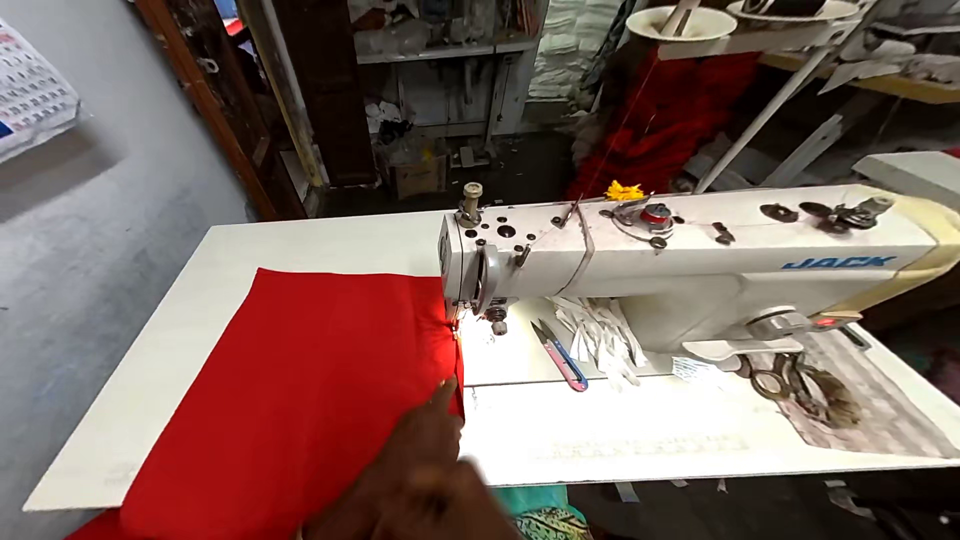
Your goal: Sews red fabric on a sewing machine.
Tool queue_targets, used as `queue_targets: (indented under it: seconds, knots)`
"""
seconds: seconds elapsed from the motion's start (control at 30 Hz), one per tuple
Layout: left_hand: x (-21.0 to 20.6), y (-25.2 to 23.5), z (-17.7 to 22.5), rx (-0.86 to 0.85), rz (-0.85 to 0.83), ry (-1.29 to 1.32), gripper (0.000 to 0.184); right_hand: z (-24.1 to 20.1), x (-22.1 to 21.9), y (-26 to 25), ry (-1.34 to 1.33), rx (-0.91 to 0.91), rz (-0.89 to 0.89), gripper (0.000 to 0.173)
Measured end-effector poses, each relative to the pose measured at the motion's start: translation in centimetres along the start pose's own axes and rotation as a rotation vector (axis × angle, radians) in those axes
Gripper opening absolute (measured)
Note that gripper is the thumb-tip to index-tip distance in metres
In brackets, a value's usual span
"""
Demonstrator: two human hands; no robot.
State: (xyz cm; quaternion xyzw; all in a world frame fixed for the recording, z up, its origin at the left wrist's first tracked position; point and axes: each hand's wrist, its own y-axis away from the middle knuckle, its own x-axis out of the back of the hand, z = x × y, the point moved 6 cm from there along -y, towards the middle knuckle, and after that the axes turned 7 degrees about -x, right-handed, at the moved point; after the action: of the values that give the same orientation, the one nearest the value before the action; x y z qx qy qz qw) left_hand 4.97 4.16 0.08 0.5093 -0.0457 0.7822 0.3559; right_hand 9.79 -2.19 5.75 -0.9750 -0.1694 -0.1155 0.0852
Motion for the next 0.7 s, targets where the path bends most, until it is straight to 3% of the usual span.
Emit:
queue_targets:
  seconds: [0.03,0.07,0.13,0.2,0.3,0.43,0.7]
  knots:
    - [-0.8,1.4,0.7,-0.042,0.137,0.036,0.034,3.1,2.8,-2.1,0.184,-0.100,0.195,0.017]
    - [-1.7,2.0,1.4,-0.029,0.134,0.064,0.031,6.4,4.8,-4.1,0.364,-0.186,0.330,0.022]
    - [-3.5,2.5,2.5,0.050,0.114,0.114,0.025,11.0,6.7,-7.1,0.547,-0.268,0.454,0.029]
    - [-4.4,2.9,3.2,0.089,0.197,0.151,0.023,12.3,7.1,-8.8,0.606,-0.249,0.538,0.023]
    - [-4.7,3.7,3.8,0.106,0.293,0.176,0.022,12.1,7.2,-9.1,0.607,-0.203,0.588,0.015]
    - [-4.6,4.4,4.0,0.069,0.347,0.226,0.019,12.1,6.8,-7.1,0.621,-0.158,0.620,0.017]
    - [-4.6,4.6,3.8,-0.005,0.246,0.325,0.021,12.2,6.4,-7.1,0.651,-0.126,0.577,0.020]
